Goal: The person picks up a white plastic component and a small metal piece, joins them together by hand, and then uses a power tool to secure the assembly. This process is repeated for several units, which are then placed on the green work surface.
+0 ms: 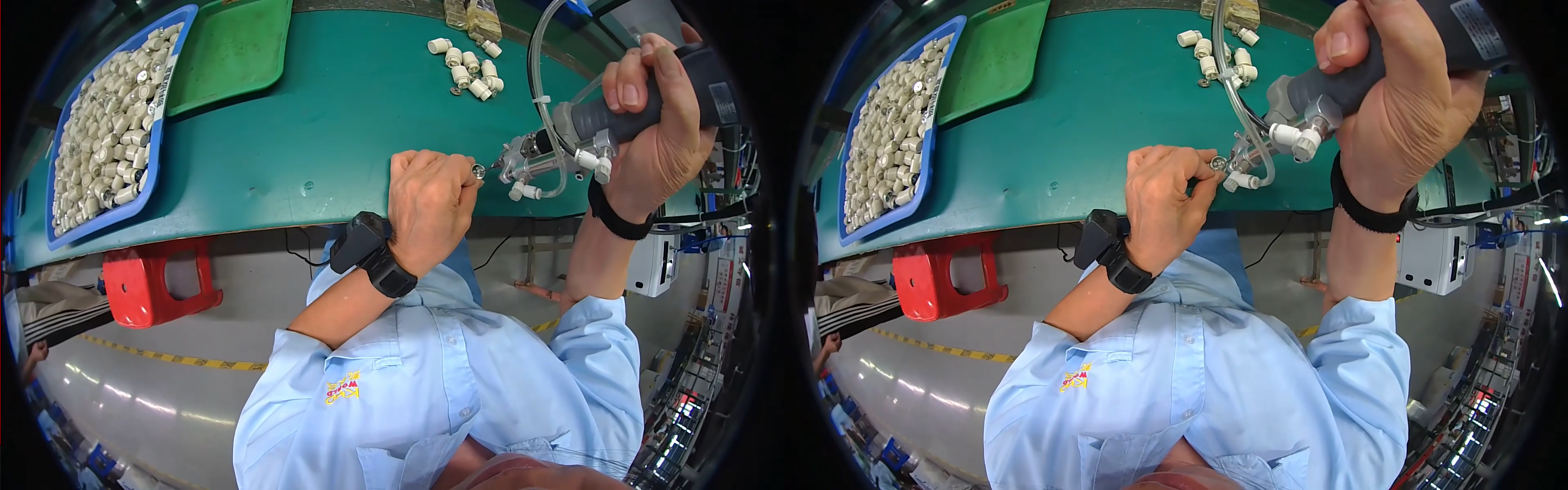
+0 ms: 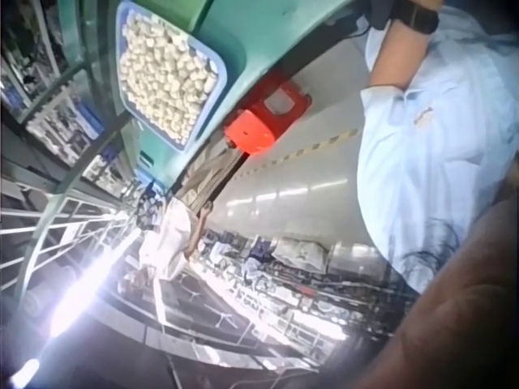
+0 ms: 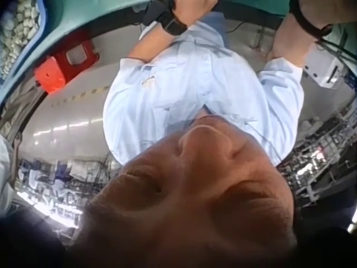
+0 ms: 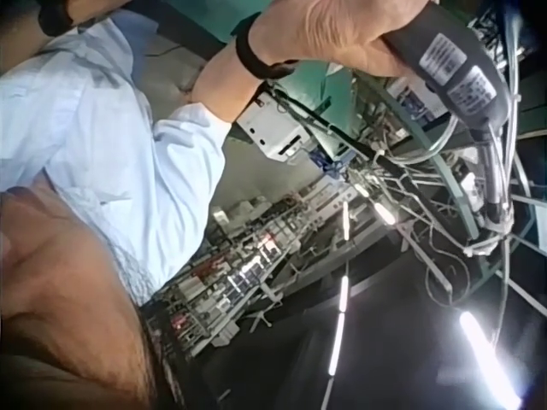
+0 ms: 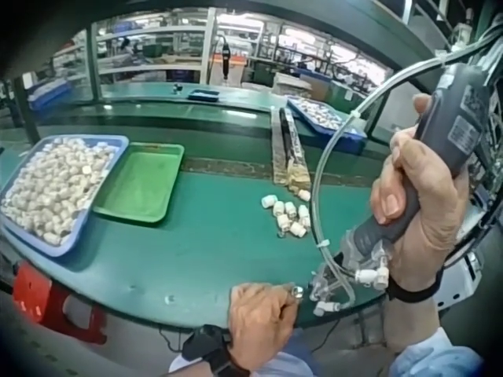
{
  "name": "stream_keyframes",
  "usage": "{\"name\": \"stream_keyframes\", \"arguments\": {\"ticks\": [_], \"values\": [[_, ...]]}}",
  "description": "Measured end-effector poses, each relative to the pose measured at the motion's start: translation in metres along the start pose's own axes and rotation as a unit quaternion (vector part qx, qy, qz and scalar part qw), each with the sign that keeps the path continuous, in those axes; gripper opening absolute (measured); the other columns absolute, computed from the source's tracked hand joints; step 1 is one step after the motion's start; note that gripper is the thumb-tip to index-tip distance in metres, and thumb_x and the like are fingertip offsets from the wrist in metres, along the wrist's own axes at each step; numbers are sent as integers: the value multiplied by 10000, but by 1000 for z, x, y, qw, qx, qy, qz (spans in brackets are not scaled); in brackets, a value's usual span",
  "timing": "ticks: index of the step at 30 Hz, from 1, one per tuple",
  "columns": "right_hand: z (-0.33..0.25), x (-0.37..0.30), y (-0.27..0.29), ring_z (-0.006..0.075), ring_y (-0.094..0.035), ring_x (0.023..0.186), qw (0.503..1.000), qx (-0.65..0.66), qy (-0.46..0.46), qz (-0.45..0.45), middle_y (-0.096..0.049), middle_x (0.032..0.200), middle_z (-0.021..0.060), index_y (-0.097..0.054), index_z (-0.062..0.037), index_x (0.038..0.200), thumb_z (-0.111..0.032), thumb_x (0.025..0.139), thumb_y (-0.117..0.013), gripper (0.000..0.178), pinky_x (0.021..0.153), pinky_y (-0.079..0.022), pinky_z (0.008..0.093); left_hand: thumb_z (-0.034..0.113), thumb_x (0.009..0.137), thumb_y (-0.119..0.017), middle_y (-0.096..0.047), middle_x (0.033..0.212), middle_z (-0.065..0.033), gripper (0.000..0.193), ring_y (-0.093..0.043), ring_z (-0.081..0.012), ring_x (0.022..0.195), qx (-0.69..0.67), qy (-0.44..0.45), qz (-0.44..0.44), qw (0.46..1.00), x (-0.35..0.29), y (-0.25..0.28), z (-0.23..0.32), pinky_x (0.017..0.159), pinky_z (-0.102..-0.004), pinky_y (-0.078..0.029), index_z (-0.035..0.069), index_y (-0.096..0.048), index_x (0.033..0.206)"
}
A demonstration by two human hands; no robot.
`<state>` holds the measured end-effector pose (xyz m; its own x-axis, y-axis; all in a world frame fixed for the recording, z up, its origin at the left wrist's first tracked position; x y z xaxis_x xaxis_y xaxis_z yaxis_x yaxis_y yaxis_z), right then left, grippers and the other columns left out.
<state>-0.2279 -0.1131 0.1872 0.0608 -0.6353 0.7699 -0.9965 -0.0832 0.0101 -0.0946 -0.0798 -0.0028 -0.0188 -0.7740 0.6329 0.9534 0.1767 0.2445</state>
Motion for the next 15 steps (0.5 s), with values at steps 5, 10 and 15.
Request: {"name": "stream_keyframes", "arguments": {"ticks": [5,10,15], "values": [[-1,0,5,160,-548,627,999,-43,12,18,-617,911,166,-514,143,1212,-19,964,-582,304,563,-440,313,1,735,-752,-587,685,-31,221,-580,-249,720,7,-13,-6,1000,2,-2,2,755,-383,-378,105,-557,751],[6,4,17,176,-562,677,993,-104,-11,61,-615,952,179,-515,149,1223,-5,969,-556,300,610,-462,309,12,745,-755,-583,680,-31,216,-582,-248,715,19,-20,3,1000,0,2,-1,751,-382,-377,108,-561,748],[-25,26,95,199,-573,786,1000,7,14,28,-607,1010,200,-521,151,1245,23,976,-508,298,714,-483,313,21,756,-757,-590,679,-28,208,-590,-242,710,19,-16,2,1000,-2,-2,0,750,-379,-380,107,-568,748]]}}
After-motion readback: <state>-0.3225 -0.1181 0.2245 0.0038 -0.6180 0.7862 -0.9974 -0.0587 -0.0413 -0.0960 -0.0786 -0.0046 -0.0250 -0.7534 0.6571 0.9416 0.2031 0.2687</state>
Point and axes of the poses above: each hand's wrist, its own x-axis towards the middle knuckle, its own y-axis out of the back of the hand, z = x × y, the point moved 10 cm from there along x, towards the middle knuckle
